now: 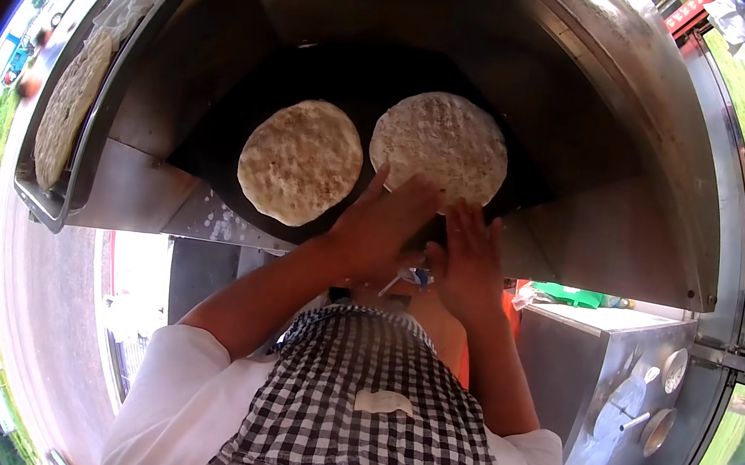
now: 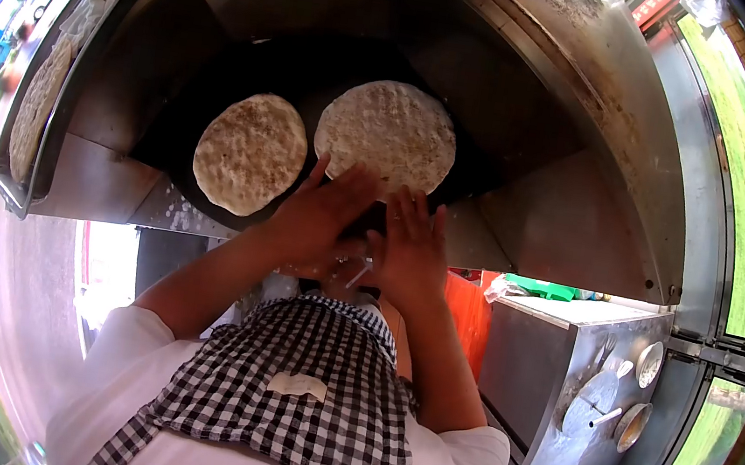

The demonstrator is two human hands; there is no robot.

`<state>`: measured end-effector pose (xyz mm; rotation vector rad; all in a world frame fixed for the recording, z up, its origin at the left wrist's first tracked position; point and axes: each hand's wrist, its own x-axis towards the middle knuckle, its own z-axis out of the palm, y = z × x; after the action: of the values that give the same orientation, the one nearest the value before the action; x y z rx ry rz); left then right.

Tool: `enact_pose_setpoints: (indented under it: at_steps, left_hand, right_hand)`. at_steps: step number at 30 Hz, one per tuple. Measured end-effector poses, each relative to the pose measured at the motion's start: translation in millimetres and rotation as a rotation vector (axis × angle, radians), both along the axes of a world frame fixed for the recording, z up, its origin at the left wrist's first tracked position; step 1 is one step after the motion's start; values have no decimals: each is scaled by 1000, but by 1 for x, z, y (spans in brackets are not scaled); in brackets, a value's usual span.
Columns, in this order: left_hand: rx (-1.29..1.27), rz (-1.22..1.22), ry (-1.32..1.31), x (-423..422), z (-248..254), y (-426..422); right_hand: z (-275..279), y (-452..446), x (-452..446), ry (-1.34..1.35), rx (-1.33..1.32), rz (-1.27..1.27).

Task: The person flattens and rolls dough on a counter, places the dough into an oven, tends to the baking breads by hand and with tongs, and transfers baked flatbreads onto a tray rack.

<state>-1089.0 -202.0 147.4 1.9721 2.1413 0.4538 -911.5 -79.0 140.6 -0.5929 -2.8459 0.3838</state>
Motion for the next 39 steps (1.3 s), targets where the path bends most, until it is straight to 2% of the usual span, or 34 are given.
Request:
enact_pose_setpoints:
  at_steps: [2, 8, 15, 24, 26, 29, 31, 35, 39]
  left_hand:
    - [-7, 51, -6, -6, 17, 6]
    - [29, 214, 136, -54, -23, 30]
    - [2, 287, 114, -83, -34, 62]
    - [-79, 324, 117, -94, -21, 79]
    - [-120, 338, 99, -88, -11, 74]
    - [44, 419, 81, -87, -3, 55]
    - [48, 477, 89, -88, 1, 33]
    - [10, 542, 126, -97, -3, -22]
    - [110, 647, 138, -95, -13, -60]
  right_hand:
    - [-4, 1, 0, 16, 35, -1]
    - [4, 1, -2, 37, -59, -38]
    - [3, -1, 2, 150, -200, -40]
    - [9, -4, 6, 259, -289, -67]
    - [10, -5, 8, 267, -311, -82]
    - [11, -4, 10, 282, -340, -96]
    - [11, -3, 12, 287, -350, -105]
    - [16, 0, 17, 279, -368, -126]
    - [17, -1, 15, 280, -383, -106]
